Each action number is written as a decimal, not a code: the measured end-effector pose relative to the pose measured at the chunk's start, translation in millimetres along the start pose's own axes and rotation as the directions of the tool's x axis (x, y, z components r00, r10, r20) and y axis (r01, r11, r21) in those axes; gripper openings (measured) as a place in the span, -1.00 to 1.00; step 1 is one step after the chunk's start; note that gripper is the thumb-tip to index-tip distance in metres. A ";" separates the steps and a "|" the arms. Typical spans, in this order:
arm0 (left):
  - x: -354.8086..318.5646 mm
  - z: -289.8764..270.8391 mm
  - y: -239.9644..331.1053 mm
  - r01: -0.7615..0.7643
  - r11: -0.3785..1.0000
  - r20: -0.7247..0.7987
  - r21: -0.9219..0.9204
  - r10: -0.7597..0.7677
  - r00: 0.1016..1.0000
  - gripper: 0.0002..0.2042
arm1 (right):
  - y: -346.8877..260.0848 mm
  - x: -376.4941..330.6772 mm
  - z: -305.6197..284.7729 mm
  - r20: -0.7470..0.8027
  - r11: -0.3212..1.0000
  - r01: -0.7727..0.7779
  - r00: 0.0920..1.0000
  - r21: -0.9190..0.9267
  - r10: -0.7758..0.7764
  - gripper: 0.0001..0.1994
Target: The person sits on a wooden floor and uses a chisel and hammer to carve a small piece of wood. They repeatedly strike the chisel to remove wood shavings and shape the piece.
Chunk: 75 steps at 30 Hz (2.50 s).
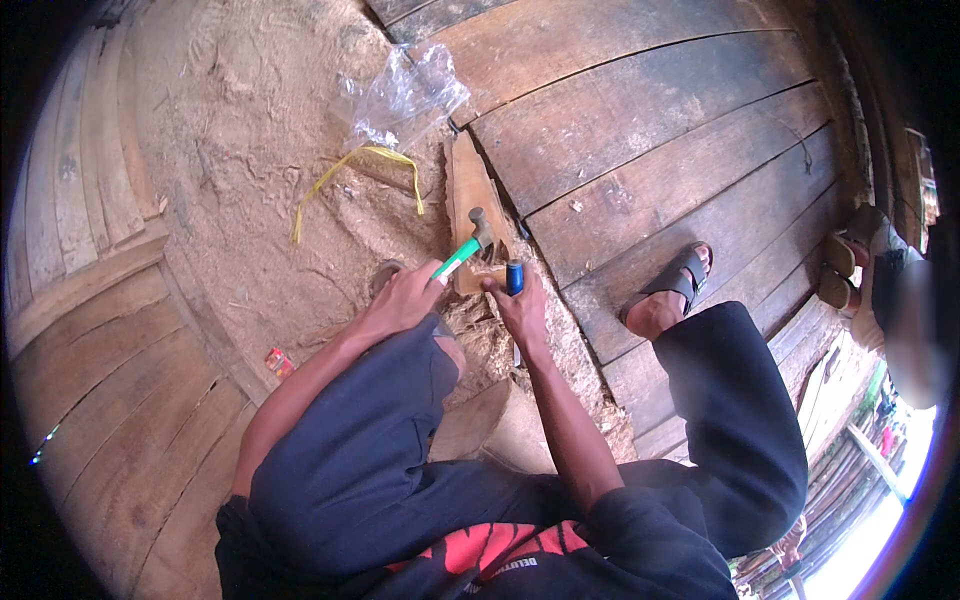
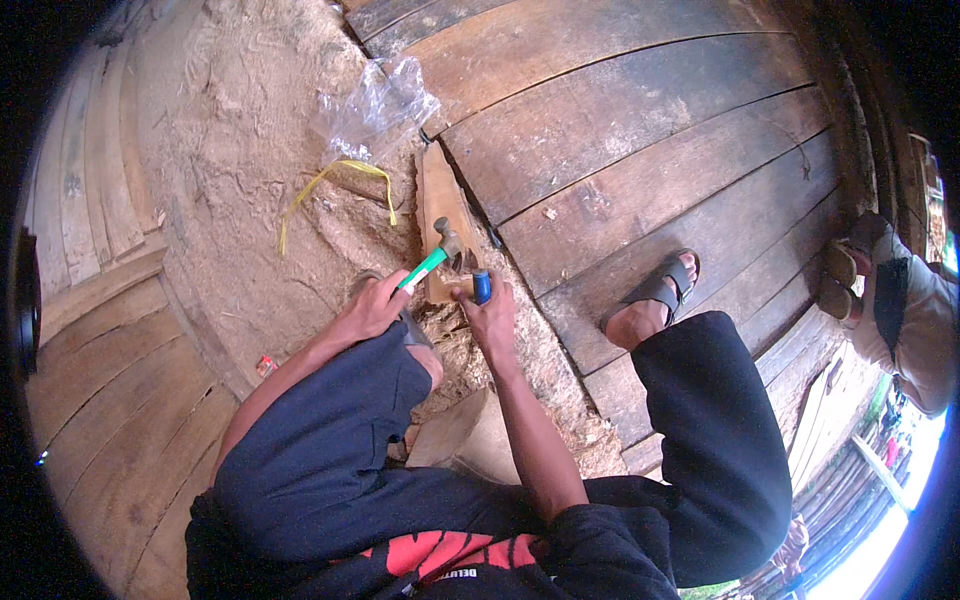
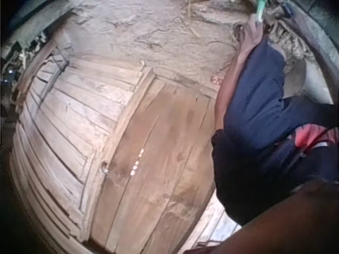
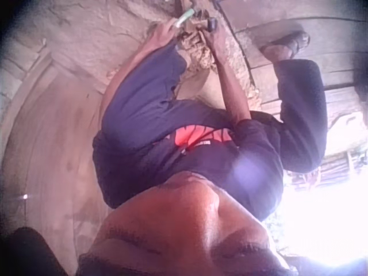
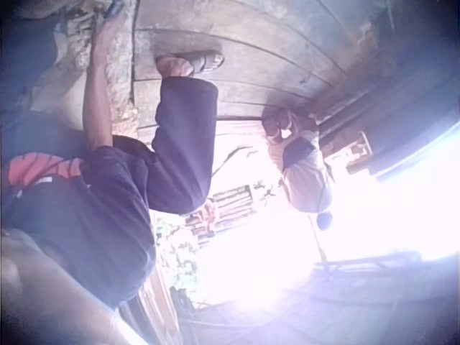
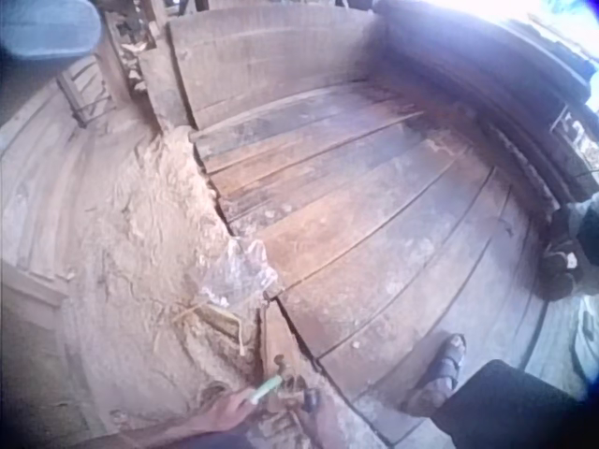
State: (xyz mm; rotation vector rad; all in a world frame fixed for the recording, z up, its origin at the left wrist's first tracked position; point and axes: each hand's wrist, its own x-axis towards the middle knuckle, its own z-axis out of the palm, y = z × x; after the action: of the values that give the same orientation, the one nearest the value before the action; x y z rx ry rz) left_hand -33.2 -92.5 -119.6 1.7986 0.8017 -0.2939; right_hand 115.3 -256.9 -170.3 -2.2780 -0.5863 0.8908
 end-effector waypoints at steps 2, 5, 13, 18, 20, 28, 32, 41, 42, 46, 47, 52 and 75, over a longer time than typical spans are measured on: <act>-0.8 -5.6 9.1 -0.012 1.000 0.014 -0.009 0.012 1.000 -0.75 | -3.0 0.2 -4.3 0.035 1.000 -0.023 0.999 0.020 0.022 -0.47; 1.9 2.3 21.6 0.005 1.000 -0.057 -0.022 -0.006 0.998 -0.75 | -1.9 2.7 -11.0 0.093 0.997 -0.053 0.995 0.048 0.048 -0.49; -1.9 2.3 16.7 -0.023 0.998 -0.031 0.055 0.025 0.999 -0.76 | -7.0 4.3 -15.7 0.064 0.999 0.034 0.997 -0.019 -0.033 -0.43; -7.9 7.9 -1.2 -0.031 0.997 -0.076 0.077 0.037 0.996 -0.74 | -4.0 5.7 -14.3 0.086 0.998 0.033 0.996 -0.053 -0.028 -0.41; -16.4 -0.3 -3.0 -0.002 0.998 -0.067 0.058 0.006 0.998 -0.73 | -5.7 5.6 -14.8 0.108 0.999 -0.032 0.994 -0.044 0.037 -0.38; -11.3 -44.0 -4.4 0.077 0.907 -0.235 -0.415 -0.189 0.954 -0.69 | -56.8 30.7 -84.1 0.106 0.988 -0.153 0.982 -0.028 0.155 -0.60; -6.4 -52.4 -17.5 0.056 0.904 -0.268 -0.423 -0.184 0.946 -0.69 | -72.5 59.0 -104.3 0.004 0.935 0.015 1.000 0.354 -0.018 -0.68; -4.0 -55.4 -20.5 0.100 0.951 -0.309 -0.294 -0.193 0.931 -0.63 | -159.1 77.6 -96.3 0.027 0.723 0.123 0.981 0.680 -0.192 -0.75; -4.6 -58.1 -18.5 0.098 0.957 -0.313 -0.274 -0.185 0.931 -0.62 | -158.4 79.6 -88.2 0.045 0.712 0.134 0.973 0.690 -0.227 -0.77; -4.3 -66.1 -22.9 0.022 0.947 -0.326 -0.320 -0.132 0.936 -0.63 | -145.1 88.6 -56.3 0.102 0.711 0.190 0.933 0.677 -0.346 -0.82; -3.0 -69.9 -20.3 0.023 0.949 -0.317 -0.314 -0.128 0.940 -0.64 | -139.8 88.1 -52.8 0.111 0.737 0.214 0.924 0.641 -0.365 -0.83; -5.7 -88.9 5.1 0.030 0.912 -0.302 -0.410 -0.167 0.939 -0.64 | -128.6 85.3 -43.4 0.129 0.776 0.315 0.884 0.547 -0.450 -0.85; -137.6 -120.5 284.7 -0.286 0.958 -0.774 -0.007 0.176 0.608 -0.74 | -95.3 76.4 -34.8 0.144 0.703 0.324 0.844 0.633 -0.517 -0.85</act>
State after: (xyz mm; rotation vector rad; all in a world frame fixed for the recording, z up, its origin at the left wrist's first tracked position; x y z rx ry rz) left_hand 27.3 -86.1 213.3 1.8610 1.1160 0.7622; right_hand 175.2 -157.2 -119.1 -1.3614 -0.8047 1.0224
